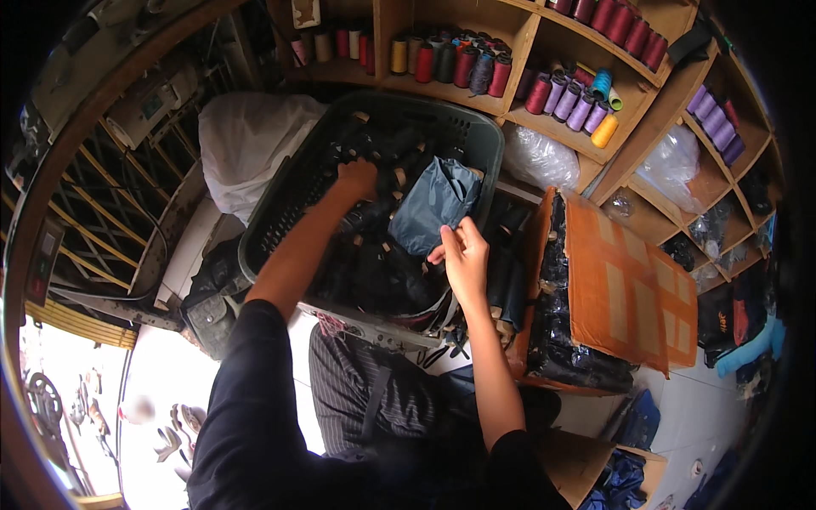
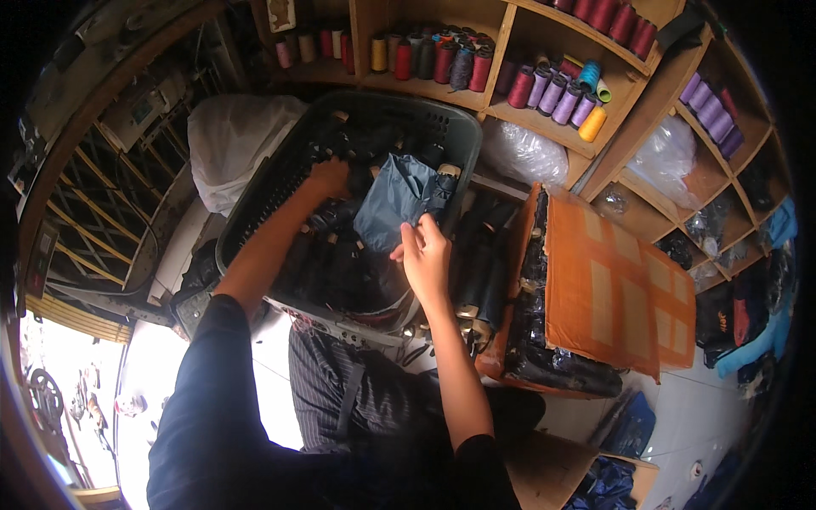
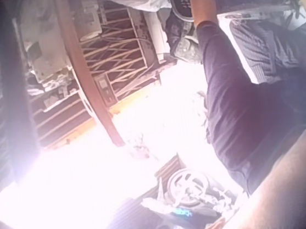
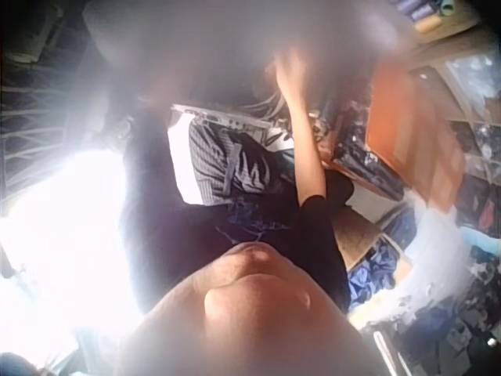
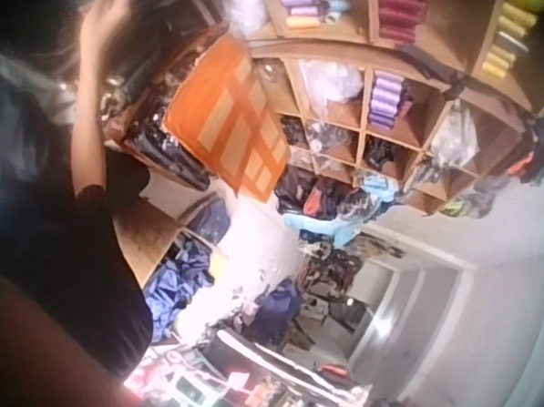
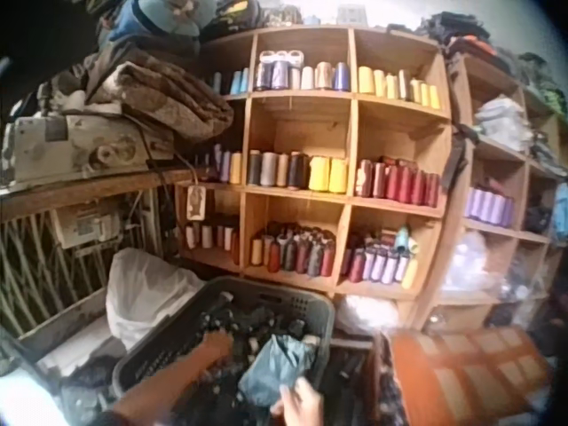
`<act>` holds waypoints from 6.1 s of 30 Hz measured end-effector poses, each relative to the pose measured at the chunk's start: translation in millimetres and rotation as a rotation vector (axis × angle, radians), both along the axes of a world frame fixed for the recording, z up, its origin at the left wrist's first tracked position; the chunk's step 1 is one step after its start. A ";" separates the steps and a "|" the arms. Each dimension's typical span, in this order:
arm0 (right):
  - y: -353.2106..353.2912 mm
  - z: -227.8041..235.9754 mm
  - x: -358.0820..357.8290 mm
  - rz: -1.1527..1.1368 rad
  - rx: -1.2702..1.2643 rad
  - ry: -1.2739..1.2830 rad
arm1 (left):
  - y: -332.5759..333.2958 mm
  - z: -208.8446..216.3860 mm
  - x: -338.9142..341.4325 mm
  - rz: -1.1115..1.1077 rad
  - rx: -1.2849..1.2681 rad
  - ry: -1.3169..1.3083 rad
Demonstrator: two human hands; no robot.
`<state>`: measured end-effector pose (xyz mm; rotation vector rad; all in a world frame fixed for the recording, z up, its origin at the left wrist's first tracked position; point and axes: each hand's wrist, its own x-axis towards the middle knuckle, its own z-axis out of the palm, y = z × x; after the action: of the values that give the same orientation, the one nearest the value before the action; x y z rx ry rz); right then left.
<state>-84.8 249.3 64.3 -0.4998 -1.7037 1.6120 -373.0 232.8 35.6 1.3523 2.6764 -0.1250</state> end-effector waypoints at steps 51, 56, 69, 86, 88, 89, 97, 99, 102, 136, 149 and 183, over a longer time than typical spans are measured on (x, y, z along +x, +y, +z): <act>1.9 -17.4 -3.2 -0.313 0.091 0.064 | -1.9 9.4 9.7 0.515 0.760 -0.839; 4.7 -27.8 0.4 -0.514 0.331 0.006 | -57.3 83.7 59.5 0.395 0.906 -1.021; -84.9 6.4 223.2 0.700 -0.974 0.193 | -168.7 145.4 284.4 -1.204 0.383 -0.822; -132.0 -20.8 284.4 0.159 0.196 -0.566 | -131.6 56.7 350.7 -0.390 0.298 -0.851; -135.8 -25.2 285.8 0.118 0.305 -0.569 | -134.8 51.8 355.3 -0.378 0.297 -0.909; -136.6 -26.3 287.2 0.115 0.350 -0.603 | -135.8 43.7 355.9 -0.382 0.302 -0.916; -142.6 -52.4 292.4 0.111 0.581 -0.837 | -152.3 5.3 374.8 -0.273 0.543 -1.049; -141.7 -50.2 292.9 0.131 0.580 -0.866 | -154.3 -0.5 375.4 -0.249 0.546 -1.007; -138.3 -35.8 297.3 0.153 0.243 -0.786 | -157.0 2.0 372.9 -0.118 0.559 -1.022; -157.2 -15.7 293.4 0.177 0.245 -0.426 | -204.3 -35.0 385.5 -0.278 0.955 -0.896; -149.8 -97.5 301.7 0.214 -0.986 0.655 | -200.4 -25.6 367.5 -0.219 1.005 -1.355; -153.4 -137.3 304.7 0.207 -1.146 0.464 | -219.5 -0.7 357.7 0.035 0.926 -0.843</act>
<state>219.9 96.0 -73.0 -0.4093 -0.3776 2.5274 -15.3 13.4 34.8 1.0999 1.9938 1.4717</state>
